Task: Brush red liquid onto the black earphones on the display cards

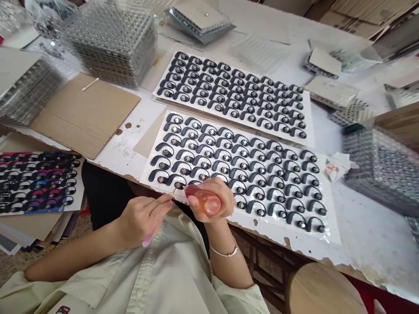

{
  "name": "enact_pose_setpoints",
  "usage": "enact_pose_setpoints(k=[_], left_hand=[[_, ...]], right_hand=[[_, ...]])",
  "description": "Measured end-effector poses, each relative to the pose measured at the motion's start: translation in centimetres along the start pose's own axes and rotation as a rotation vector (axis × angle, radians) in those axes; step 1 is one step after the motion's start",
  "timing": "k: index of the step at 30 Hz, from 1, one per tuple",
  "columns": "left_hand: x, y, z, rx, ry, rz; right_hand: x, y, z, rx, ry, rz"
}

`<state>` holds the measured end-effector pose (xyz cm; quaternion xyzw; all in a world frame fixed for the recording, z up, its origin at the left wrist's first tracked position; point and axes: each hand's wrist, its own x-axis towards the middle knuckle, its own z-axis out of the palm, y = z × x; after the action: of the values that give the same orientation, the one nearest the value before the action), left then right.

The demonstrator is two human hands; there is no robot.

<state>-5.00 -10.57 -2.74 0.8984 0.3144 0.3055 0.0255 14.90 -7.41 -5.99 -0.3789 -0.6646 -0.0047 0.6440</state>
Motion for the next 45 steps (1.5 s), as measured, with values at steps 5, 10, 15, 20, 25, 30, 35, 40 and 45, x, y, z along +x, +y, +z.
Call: enact_pose_setpoints(k=[5,10,15,20,25,30,35,40,45], left_hand=[[0.0,-0.3,0.0,-0.03,0.028,-0.004],[0.1,-0.4,-0.1,-0.048,0.036,0.002],[0.2,-0.5,-0.3,-0.048,0.011,0.0],[0.2,-0.6,-0.4,-0.062,0.018,-0.013],[0.0,-0.7,-0.1,-0.08,0.026,-0.02],[-0.3,-1.0,0.2,-0.11,0.045,-0.044],[0.1,-1.9,-0.2,-0.282,0.039,-0.103],[0.5,-3.2,-0.6,-0.507,-0.025,-0.234],[0.7,-4.0,-0.8,-0.632,-0.082,-0.34]], right_hand=[[0.4,-0.2,0.0,-0.032,-0.014,-0.018],[0.4,-0.3,0.1,-0.038,-0.014,-0.01],[0.2,-0.2,0.1,-0.003,-0.009,0.02],[0.3,-0.3,0.1,-0.024,-0.022,0.02],[0.3,-0.2,0.0,0.001,-0.03,0.019],[0.3,-0.5,0.0,0.024,-0.043,0.057],[0.5,-1.0,-0.1,0.128,0.186,0.369],[-0.2,-1.0,-1.9,0.228,0.213,0.795],[-1.7,-0.9,-2.6,0.25,0.241,0.873]])
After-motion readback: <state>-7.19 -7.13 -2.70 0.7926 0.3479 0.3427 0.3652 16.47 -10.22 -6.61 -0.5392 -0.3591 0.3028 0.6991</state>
